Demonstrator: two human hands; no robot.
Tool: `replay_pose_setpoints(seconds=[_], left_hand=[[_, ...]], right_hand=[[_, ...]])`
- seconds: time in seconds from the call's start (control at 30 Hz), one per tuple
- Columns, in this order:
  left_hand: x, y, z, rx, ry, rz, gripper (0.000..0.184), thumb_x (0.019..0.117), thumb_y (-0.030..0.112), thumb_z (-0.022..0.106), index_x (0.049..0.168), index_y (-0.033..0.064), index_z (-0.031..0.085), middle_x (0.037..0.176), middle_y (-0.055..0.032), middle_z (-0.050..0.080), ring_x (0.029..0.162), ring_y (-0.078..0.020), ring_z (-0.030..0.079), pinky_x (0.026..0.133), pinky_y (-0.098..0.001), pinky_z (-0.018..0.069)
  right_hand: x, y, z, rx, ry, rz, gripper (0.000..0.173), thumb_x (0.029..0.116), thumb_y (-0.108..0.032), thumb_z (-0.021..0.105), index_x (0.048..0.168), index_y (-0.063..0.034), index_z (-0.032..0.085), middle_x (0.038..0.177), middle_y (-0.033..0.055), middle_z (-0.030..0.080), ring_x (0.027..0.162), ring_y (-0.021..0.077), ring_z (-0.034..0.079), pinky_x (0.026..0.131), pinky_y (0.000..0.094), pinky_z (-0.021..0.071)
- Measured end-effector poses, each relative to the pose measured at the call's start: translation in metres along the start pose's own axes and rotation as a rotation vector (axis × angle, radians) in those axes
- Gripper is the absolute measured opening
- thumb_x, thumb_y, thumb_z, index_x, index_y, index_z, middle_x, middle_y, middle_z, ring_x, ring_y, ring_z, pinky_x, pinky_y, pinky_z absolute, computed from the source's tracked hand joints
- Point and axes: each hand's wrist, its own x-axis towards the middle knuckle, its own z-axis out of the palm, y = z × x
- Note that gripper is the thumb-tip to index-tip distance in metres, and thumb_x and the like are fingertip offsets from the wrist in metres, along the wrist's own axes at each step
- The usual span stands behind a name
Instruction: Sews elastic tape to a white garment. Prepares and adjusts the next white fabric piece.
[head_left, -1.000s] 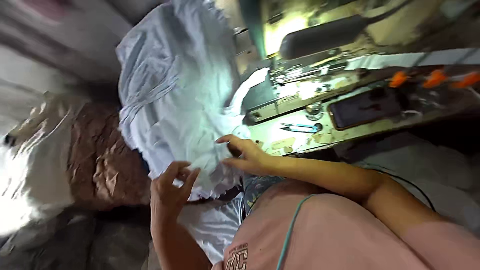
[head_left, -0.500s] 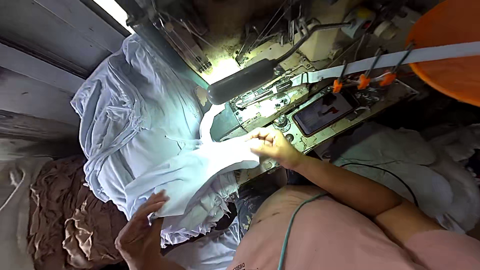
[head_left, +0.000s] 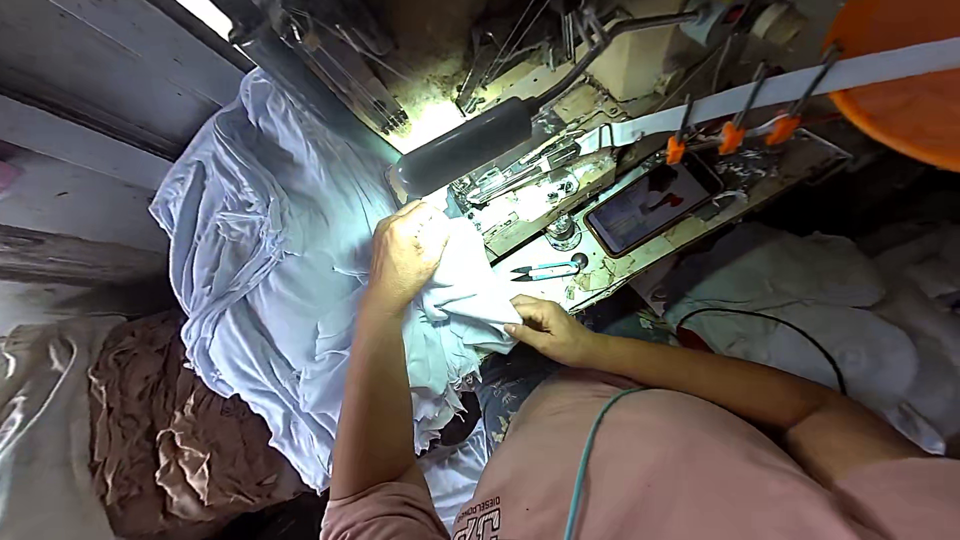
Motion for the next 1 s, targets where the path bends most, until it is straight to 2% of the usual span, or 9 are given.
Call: replay_pose_setpoints(seconds=[0.13,0.2,0.3,0.4,0.5,0.6,0.67,0.83,1.0], left_hand=[[-0.006,-0.005,0.003,0.084,0.051,-0.189,0.02,0.0946,0.018,0.061,0.092,-0.0004,0.067,0.079,-0.0158,0.066,0.075,-0.0281,0.064,0.07,-0.0498,0.0479],[-0.008,-0.003,0.001,0.097,0.049,-0.231,0.021,0.0944,0.021,0.063,0.092,-0.0004,0.066,0.077,-0.0154,0.064,0.074,-0.0288,0.063,0.069,-0.051,0.0462],[-0.007,0.002,0.0,0.147,0.027,-0.238,0.025,0.0957,0.024,0.065,0.092,-0.0007,0.064,0.074,-0.0163,0.062,0.072,-0.0317,0.062,0.066,-0.0524,0.0456],[-0.003,0.009,0.002,0.212,0.0,-0.232,0.025,0.0999,0.022,0.061,0.09,-0.0012,0.063,0.073,-0.0178,0.062,0.071,-0.0358,0.064,0.064,-0.0545,0.0459],[0.0,0.013,0.004,0.259,0.008,-0.262,0.024,0.0993,0.02,0.058,0.089,-0.001,0.062,0.071,-0.0182,0.061,0.069,-0.037,0.063,0.061,-0.055,0.044],[-0.002,0.015,0.008,0.33,0.142,-0.246,0.025,0.0967,0.022,0.064,0.101,-0.0026,0.069,0.093,-0.0221,0.069,0.088,-0.0397,0.068,0.075,-0.0571,0.05],[-0.006,0.012,0.014,0.408,0.248,-0.088,0.02,0.0969,0.018,0.063,0.101,-0.0004,0.072,0.108,-0.0205,0.071,0.104,-0.0392,0.066,0.09,-0.0532,0.0482],[-0.019,0.03,0.02,0.45,0.179,0.101,0.018,0.094,-0.004,0.058,0.096,0.0007,0.076,0.106,-0.016,0.073,0.1,-0.0361,0.065,0.081,-0.0496,0.0465],[-0.033,0.043,0.026,0.286,0.116,-0.014,0.031,0.0953,-0.002,0.051,0.119,-0.0037,0.072,0.13,-0.0196,0.067,0.123,-0.037,0.062,0.104,-0.0509,0.0482]], right_hand=[[-0.006,0.004,-0.022,-0.181,0.107,-0.076,0.026,0.0998,-0.015,0.058,0.09,0.0061,0.071,0.117,0.0199,0.069,0.108,0.0172,0.067,0.093,0.0279,0.0533],[-0.001,0.007,-0.023,-0.204,0.141,-0.098,0.022,0.096,-0.014,0.065,0.1,0.0063,0.072,0.12,0.0189,0.069,0.115,0.02,0.066,0.098,0.0321,0.0536],[0.019,0.005,-0.017,-0.217,0.147,-0.148,0.035,0.0933,-0.012,0.07,0.122,0.007,0.065,0.122,0.0186,0.068,0.116,0.0207,0.066,0.101,0.034,0.0532],[0.041,0.0,-0.01,-0.062,0.107,-0.022,0.046,0.0909,-0.007,0.073,0.132,0.0071,0.058,0.111,0.0169,0.071,0.095,0.0162,0.07,0.088,0.0318,0.0578],[0.051,0.005,-0.006,0.158,0.063,0.082,0.027,0.0926,0.0,0.07,0.118,0.0044,0.063,0.091,0.0089,0.071,0.074,0.0064,0.066,0.073,0.0238,0.0572],[0.048,0.007,-0.006,0.267,0.076,0.088,0.01,0.0957,0.0,0.066,0.106,0.0022,0.066,0.084,0.0033,0.07,0.071,0.0023,0.064,0.071,0.0201,0.0557],[0.046,0.005,-0.008,0.31,0.099,0.068,0.007,0.0967,0.0,0.064,0.103,0.0014,0.067,0.083,0.0018,0.07,0.072,0.0015,0.065,0.071,0.0194,0.0562],[0.043,-0.002,-0.012,0.398,0.094,0.059,0.006,0.0977,0.001,0.062,0.098,-0.0007,0.067,0.078,-0.0017,0.067,0.069,-0.0002,0.062,0.068,0.0175,0.0533],[0.034,-0.009,-0.03,0.422,0.018,0.16,0.011,0.0974,0.001,0.059,0.098,-0.0047,0.068,0.081,-0.0034,0.07,0.073,0.0013,0.065,0.071,0.0205,0.0558]])
